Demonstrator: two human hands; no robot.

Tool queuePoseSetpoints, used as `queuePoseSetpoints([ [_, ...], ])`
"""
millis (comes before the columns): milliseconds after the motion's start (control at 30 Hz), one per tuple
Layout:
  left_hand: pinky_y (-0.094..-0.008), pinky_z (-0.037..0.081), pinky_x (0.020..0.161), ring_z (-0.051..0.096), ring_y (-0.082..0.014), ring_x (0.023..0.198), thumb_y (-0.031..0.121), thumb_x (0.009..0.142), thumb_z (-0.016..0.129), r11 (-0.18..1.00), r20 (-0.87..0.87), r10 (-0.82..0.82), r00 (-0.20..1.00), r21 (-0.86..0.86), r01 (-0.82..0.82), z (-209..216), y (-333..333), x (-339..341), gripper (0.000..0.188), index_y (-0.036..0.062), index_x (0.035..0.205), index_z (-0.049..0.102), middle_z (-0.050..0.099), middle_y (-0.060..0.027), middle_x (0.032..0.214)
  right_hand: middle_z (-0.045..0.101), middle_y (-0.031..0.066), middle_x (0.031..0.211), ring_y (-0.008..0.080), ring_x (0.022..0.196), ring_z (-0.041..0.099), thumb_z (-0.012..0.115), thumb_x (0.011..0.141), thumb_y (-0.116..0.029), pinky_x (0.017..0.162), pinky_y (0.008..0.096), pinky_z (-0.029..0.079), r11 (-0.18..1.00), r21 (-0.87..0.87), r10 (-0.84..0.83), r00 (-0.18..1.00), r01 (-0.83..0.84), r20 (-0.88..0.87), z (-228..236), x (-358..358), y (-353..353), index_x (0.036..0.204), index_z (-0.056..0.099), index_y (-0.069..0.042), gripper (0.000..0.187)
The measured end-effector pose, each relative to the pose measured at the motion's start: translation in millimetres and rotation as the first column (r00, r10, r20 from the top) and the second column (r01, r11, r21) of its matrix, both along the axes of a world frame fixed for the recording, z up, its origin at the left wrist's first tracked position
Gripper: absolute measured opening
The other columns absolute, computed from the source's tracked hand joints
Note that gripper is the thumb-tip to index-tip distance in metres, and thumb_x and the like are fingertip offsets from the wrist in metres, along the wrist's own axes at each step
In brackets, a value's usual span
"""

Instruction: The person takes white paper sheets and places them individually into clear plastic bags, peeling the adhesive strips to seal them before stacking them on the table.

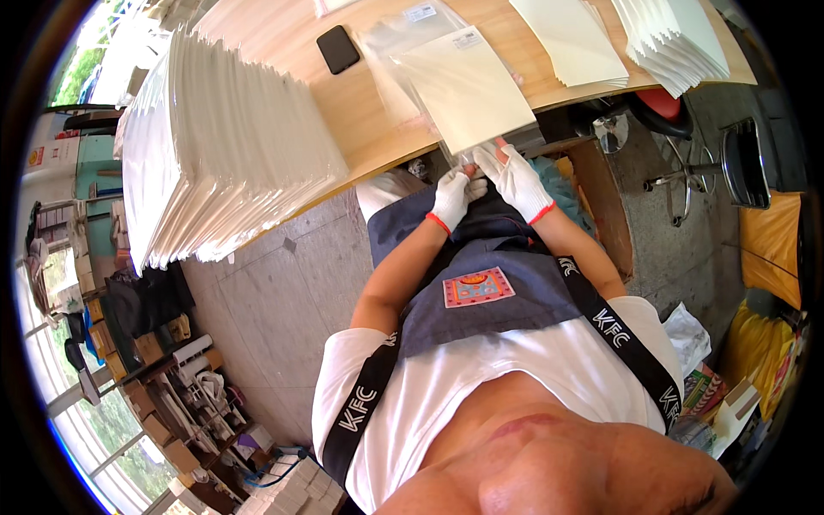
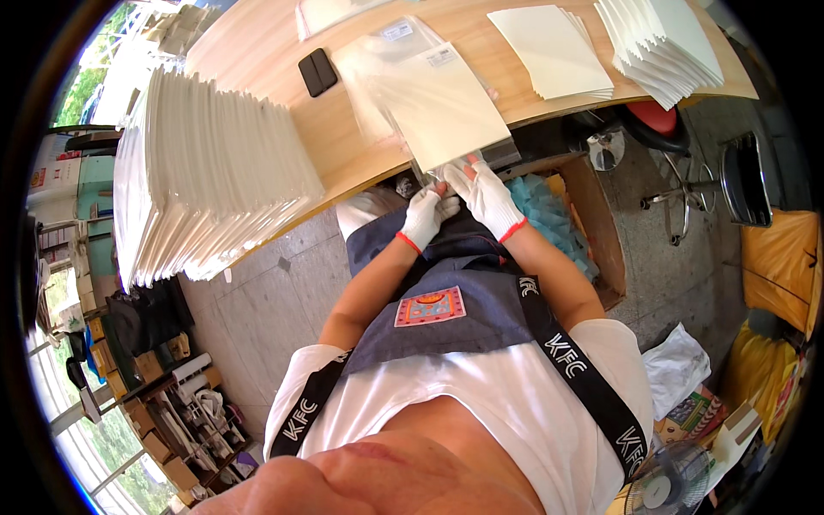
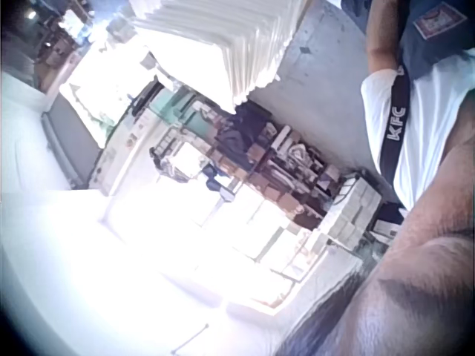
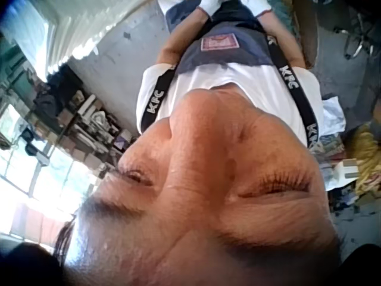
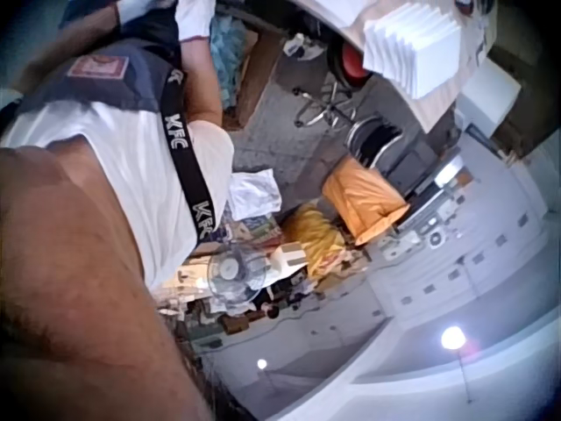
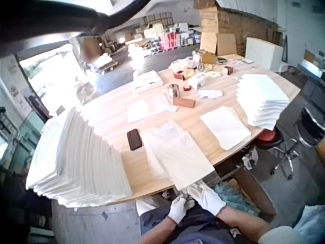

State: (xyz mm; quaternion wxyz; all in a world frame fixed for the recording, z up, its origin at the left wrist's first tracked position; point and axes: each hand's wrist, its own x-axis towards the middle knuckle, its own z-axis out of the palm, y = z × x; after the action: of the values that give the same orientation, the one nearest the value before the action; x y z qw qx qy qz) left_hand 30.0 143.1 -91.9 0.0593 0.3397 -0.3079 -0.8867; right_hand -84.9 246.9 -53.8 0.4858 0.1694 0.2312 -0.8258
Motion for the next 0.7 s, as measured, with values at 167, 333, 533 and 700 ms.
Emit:
queuePoseSetpoints([
  [167,-0.0343,0.054,0.067,0.063,-0.0216,0.081,0.017,0.091,0.042,0.994,0.161,-0.062,0.985,-0.081,0.076,35.5,-22.2,12.1,0.027,0.0037,0.113,0.052,0.061,-0.0114,0.102,0.059,0.0113,0.105,0.0279,0.095,0.06,0.052,0.087,-0.014,0.08,0.0367,0.051,0.803,0.438,0.59,0.437,-0.404,-0.679,36.0,-9.6,1.9,0.113,0.053,-0.008,0.027],
  [333,-0.0271,0.053,0.057,0.063,-0.0174,0.064,0.02,0.088,0.056,0.89,0.218,0.024,0.976,-0.45,0.078,27.7,-39.0,18.5,0.023,-0.0009,0.098,0.06,0.066,-0.0116,0.085,0.055,0.0069,0.106,0.0276,0.09,0.056,0.062,0.074,-0.018,0.075,0.0395,0.048,0.796,0.421,0.576,-0.759,0.435,-0.304,44.9,-40.0,-46.3,0.111,0.057,-0.019,0.037],
  [533,-0.0273,0.053,0.063,0.064,-0.0181,0.072,0.019,0.09,0.051,0.871,0.276,-0.089,0.957,-0.445,0.209,42.9,-53.0,29.2,0.03,-0.0042,0.11,0.056,0.064,-0.0126,0.099,0.06,0.0065,0.1,0.027,0.087,0.059,0.063,0.075,-0.026,0.071,0.0374,0.049,0.796,0.428,0.568,-0.773,0.428,-0.283,45.1,-42.6,-56.7,0.107,0.061,-0.018,0.033],
  [700,-0.0285,0.053,0.063,0.064,-0.0185,0.072,0.017,0.091,0.048,0.898,0.251,-0.055,0.966,-0.412,0.158,43.4,-51.9,38.9,0.028,-0.0032,0.108,0.057,0.065,-0.0116,0.095,0.065,0.0076,0.076,0.0261,0.07,0.063,0.055,0.082,-0.031,0.058,0.0373,0.049,0.787,0.555,0.55,-0.715,0.271,-0.431,39.6,-4.2,-53.7,0.087,0.061,-0.014,0.018],
])
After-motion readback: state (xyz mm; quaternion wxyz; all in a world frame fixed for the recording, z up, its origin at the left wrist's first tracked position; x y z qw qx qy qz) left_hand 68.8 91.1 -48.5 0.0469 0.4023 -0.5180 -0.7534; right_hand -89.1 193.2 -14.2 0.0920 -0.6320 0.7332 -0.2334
